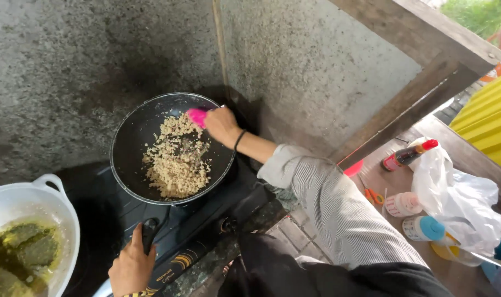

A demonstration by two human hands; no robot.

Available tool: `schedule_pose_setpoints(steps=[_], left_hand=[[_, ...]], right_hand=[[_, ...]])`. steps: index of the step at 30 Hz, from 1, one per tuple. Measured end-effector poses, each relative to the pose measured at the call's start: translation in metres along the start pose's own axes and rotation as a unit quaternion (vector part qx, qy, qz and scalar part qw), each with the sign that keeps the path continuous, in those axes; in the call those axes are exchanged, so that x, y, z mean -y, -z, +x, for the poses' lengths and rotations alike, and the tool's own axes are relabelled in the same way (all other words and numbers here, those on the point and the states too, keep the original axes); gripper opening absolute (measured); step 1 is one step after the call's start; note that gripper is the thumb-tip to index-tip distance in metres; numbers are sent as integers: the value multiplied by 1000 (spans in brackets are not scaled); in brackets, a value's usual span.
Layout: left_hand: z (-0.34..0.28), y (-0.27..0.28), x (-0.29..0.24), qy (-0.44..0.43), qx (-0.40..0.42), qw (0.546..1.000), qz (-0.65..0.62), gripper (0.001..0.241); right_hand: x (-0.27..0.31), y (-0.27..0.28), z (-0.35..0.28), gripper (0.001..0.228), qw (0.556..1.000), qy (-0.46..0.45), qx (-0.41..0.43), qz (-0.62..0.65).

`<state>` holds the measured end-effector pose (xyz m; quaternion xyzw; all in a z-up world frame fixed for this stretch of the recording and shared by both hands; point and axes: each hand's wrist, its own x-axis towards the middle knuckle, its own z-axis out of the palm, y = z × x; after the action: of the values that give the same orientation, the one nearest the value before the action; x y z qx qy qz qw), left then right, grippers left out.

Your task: Stirring and sautéing minced ingredients in a frying pan on a gas stove using a spatula.

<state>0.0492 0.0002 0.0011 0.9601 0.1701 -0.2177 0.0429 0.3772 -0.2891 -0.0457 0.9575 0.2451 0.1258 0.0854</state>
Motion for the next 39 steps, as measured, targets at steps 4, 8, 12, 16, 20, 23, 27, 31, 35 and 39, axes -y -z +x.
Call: schedule_pose_setpoints(steps=[4, 8, 12, 16, 20, 23, 27, 31, 35, 39], left_hand=[[6, -10, 5, -10, -12, 999, 46, 75], [11, -15, 8, -17, -27, 998, 54, 81], [9, -13, 8, -16, -21, 1000, 14, 83], [17, -29, 11, -31, -73, 997, -23, 63], [14, -27, 17, -39, -51, 996, -55, 69], [14, -43, 20, -54, -90, 994, -41, 71], [18, -43, 21, -91, -133, 987, -22, 73], [7, -29, 17, -90, -123, 988, -29, 71], [12, -36, 18, -95, -139, 985, -35, 73], [12, -36, 19, -106, -133, 985, -36, 75]], right_hand=[[39, 53, -33, 20, 965, -11, 89, 245], [46, 58, -27, 15, 976, 182, 3, 118], [7, -9, 29, 12, 996, 4, -81, -29], [22, -21, 3, 42, 985, 94, -96, 105], [44, 82, -16, 22, 989, 139, -14, 53], [7, 24, 17, 27, 995, 101, -8, -11], [44, 30, 26, 23, 996, 86, 21, 26], [74, 113, -11, 23, 953, 233, 90, 173], [15, 54, 29, 29, 984, 174, 34, 9], [43, 20, 35, 24, 993, 116, 1, 11]])
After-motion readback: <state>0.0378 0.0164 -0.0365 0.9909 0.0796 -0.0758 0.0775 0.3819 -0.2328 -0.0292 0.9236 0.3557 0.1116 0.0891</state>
